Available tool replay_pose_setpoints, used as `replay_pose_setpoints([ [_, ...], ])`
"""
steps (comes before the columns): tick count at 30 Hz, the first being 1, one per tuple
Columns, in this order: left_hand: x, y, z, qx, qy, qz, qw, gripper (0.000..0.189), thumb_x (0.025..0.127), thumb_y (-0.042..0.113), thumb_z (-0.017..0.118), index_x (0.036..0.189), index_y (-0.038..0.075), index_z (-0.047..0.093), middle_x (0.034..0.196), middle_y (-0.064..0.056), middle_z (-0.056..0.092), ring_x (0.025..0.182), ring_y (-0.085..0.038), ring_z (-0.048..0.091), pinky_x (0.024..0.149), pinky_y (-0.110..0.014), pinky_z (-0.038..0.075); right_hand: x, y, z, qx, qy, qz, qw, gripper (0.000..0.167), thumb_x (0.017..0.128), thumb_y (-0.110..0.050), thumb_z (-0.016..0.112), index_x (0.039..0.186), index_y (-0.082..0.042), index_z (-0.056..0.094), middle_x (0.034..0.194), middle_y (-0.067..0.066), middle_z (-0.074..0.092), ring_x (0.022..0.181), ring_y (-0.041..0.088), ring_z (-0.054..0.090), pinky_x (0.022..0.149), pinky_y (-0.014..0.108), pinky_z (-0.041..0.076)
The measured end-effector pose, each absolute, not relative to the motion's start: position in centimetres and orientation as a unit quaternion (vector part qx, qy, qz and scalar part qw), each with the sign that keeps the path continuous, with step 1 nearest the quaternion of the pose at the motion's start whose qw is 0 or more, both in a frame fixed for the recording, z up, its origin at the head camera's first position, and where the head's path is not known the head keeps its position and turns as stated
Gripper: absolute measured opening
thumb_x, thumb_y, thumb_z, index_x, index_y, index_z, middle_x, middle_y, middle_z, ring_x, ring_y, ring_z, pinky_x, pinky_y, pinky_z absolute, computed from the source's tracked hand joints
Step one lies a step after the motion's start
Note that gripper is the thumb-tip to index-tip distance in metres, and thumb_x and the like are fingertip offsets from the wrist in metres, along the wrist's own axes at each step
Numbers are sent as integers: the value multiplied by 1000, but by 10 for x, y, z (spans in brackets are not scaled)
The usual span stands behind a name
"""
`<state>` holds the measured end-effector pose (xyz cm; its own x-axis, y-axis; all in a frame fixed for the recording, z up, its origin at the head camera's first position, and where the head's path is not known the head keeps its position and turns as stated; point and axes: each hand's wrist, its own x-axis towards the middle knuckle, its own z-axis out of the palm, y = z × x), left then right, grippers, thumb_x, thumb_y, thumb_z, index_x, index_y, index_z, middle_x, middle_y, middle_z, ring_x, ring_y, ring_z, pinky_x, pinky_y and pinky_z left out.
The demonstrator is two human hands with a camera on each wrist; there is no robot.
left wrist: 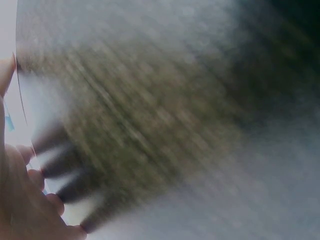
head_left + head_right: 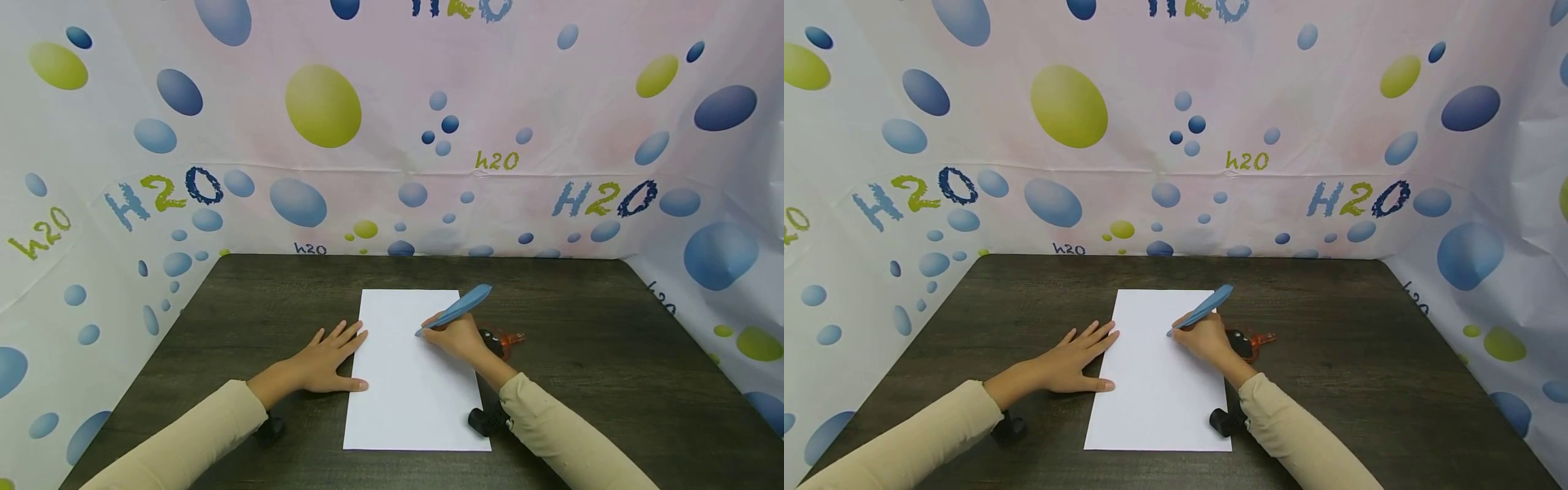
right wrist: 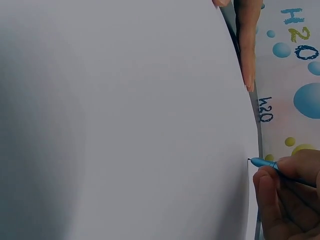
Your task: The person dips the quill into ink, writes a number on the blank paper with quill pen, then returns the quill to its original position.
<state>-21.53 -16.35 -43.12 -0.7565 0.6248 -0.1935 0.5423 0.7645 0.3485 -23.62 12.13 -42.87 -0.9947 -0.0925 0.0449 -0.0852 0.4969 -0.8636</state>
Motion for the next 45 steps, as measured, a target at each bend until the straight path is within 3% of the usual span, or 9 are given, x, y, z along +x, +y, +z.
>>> replay_pose_setpoints([
  [13,-215,-163,-431,313,928,136,150,95,85,69,53,155,17,17,162,-6,7,147,-35,5,110,-67,5,-230,116,-428,-68,875,-479,18,7,80,-9,77,87,-7,77,71,3,71,59,11,65,57,26,53],
  [45,-215,-161,-432,308,931,127,148,95,85,69,54,155,16,19,162,-6,8,147,-35,6,111,-66,6,-206,124,-428,-206,867,-453,25,4,79,-7,77,83,-8,77,77,3,73,66,7,61,60,23,49],
])
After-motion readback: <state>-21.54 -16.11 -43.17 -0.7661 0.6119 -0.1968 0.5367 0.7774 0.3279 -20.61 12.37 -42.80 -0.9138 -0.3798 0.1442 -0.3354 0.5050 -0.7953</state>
